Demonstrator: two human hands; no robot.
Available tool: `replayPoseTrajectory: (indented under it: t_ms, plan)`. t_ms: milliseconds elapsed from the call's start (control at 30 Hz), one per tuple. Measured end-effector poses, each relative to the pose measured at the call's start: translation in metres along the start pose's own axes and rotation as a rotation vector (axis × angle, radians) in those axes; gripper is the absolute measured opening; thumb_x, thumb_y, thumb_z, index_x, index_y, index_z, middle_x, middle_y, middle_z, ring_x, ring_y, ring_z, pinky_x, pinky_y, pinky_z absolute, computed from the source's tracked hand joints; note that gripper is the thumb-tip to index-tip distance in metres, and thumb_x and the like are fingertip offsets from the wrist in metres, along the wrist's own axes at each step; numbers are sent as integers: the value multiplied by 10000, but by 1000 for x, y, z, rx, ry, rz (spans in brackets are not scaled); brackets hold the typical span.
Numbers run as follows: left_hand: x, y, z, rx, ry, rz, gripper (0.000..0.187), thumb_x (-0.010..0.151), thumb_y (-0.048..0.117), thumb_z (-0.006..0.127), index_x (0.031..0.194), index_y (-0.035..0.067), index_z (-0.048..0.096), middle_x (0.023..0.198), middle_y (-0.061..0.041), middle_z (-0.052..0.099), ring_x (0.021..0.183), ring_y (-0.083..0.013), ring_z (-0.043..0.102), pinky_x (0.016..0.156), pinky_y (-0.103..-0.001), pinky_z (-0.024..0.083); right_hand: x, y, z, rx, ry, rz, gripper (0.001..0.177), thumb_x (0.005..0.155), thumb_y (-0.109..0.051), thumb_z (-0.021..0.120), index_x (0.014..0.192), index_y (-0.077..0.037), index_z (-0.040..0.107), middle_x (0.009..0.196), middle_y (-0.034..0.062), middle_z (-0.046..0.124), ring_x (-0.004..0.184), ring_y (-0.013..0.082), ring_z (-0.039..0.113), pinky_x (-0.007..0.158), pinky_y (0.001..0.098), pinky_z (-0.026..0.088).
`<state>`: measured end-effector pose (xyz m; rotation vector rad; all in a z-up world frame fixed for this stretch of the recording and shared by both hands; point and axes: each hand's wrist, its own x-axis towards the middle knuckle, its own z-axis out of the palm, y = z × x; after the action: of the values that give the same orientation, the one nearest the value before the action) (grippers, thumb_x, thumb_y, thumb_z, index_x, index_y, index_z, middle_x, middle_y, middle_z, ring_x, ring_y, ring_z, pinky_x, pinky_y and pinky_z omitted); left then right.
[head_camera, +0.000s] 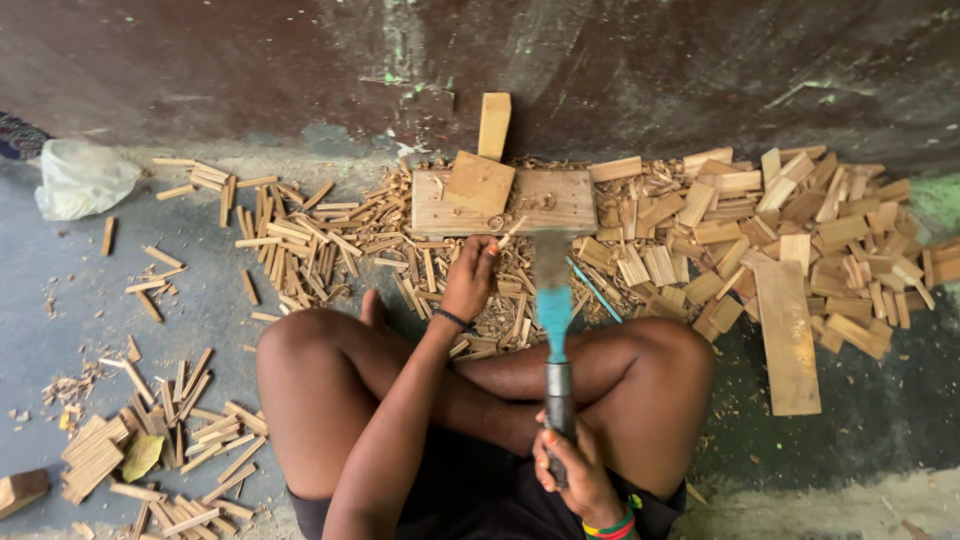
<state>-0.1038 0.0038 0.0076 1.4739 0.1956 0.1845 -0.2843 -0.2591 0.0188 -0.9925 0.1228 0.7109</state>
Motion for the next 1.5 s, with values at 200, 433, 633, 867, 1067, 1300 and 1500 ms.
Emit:
replayPoseTrajectory:
  t_ms: [200,433,633,867,1067,1300,1500]
  plan:
    - [-5,-14,3,193,111,27,252,1078,274,509,1136,33,559,784,-56,644,534,-133,597,502,-303,502,8,10,9,-99,103,156,314,936,-190,666,1180,-58,521,650,81,579,412,145,509,366,261,379]
    - [-16,-3,30,282,193,77,212,1089,229,505,1119,25,556,740,-140,644,585,-250,640,559,-398,510,13,0,21,-163,153,201,278,944,-242,666,1113,-71,526,648,74,586,407,135,526,356,241,350]
    - [-10,-13,28,347,231,27,170,1061,193,532,1099,30,559,705,-172,644,587,-304,650,559,-436,501,13,-3,31,-161,252,230,259,931,-298,659,1023,-96,526,615,64,572,382,132,510,331,237,325]
    - [-74,-16,96,587,100,113,190,1016,236,589,1085,60,612,742,-236,670,619,-436,642,553,-538,496,69,-58,13,132,516,-16,290,1042,-381,645,934,-153,503,637,-9,494,465,80,474,378,203,339]
    - [-48,-8,23,240,411,-73,254,1074,265,526,1016,46,641,705,-150,620,578,-305,622,569,-444,521,63,-85,-57,344,494,-194,216,986,-400,601,1006,-186,592,655,6,546,453,104,499,378,218,367]
    - [-96,77,-106,428,697,108,264,1095,266,528,1118,34,652,781,-125,633,637,-218,584,572,-374,484,63,-50,-18,48,469,-115,206,970,-289,661,1030,-118,564,681,42,551,428,130,467,358,248,342]
    - [-230,104,-217,703,960,-152,283,1078,301,540,1103,42,652,787,-133,646,654,-238,601,584,-387,496,70,-47,-26,327,371,1,249,979,-308,627,1101,-94,591,700,45,561,476,118,497,386,233,363]
